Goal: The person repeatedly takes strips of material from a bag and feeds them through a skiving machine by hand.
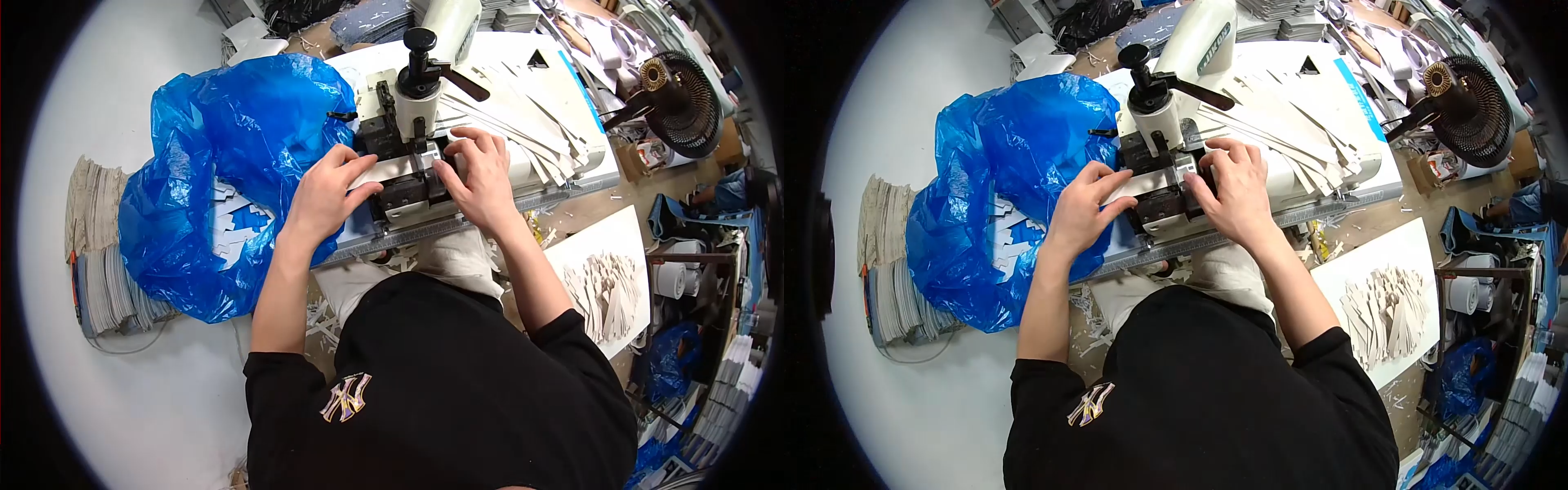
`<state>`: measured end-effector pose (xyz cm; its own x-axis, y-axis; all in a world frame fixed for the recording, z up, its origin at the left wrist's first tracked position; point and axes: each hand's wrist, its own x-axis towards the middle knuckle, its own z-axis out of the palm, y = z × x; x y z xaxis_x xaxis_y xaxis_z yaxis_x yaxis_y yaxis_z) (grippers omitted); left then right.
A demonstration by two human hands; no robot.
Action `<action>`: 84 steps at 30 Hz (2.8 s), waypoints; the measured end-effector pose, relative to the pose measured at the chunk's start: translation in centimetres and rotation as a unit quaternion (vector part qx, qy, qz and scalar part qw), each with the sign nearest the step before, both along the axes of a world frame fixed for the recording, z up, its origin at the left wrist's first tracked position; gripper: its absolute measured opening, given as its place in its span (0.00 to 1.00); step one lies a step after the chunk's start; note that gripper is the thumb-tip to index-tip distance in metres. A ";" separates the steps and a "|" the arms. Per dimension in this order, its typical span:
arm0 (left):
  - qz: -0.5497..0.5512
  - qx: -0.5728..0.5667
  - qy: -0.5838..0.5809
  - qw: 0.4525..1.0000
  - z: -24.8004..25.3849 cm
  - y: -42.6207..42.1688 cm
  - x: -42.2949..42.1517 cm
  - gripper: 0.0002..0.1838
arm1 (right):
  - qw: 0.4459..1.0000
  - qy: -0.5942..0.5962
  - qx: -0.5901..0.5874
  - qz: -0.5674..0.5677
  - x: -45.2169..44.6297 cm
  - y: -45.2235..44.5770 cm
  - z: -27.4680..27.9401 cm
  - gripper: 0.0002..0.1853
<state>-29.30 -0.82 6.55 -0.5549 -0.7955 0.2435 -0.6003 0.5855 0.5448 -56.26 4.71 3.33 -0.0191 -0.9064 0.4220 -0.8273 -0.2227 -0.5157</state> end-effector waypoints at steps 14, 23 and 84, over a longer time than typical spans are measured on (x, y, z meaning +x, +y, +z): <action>0.030 -0.038 0.051 0.998 -1.5 -0.6 -1.5 0.16 | 0.967 -0.146 -0.106 -0.178 -10.4 1.9 2.4 0.10; 0.344 -0.065 -0.057 0.935 -4.0 -2.1 16.3 0.10 | 0.916 0.101 -0.032 -0.386 -10.7 2.2 0.6 0.24; 0.075 0.003 0.077 0.994 -1.7 0.6 -1.6 0.12 | 0.967 -0.109 -0.109 -0.203 -8.9 0.6 1.3 0.09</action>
<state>-30.92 -0.24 4.87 -0.3857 -0.8686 0.3110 -0.5896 0.4913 0.6411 -65.13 5.29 4.62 -0.4645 -0.6963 0.5472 -0.7457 -0.0257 -0.6658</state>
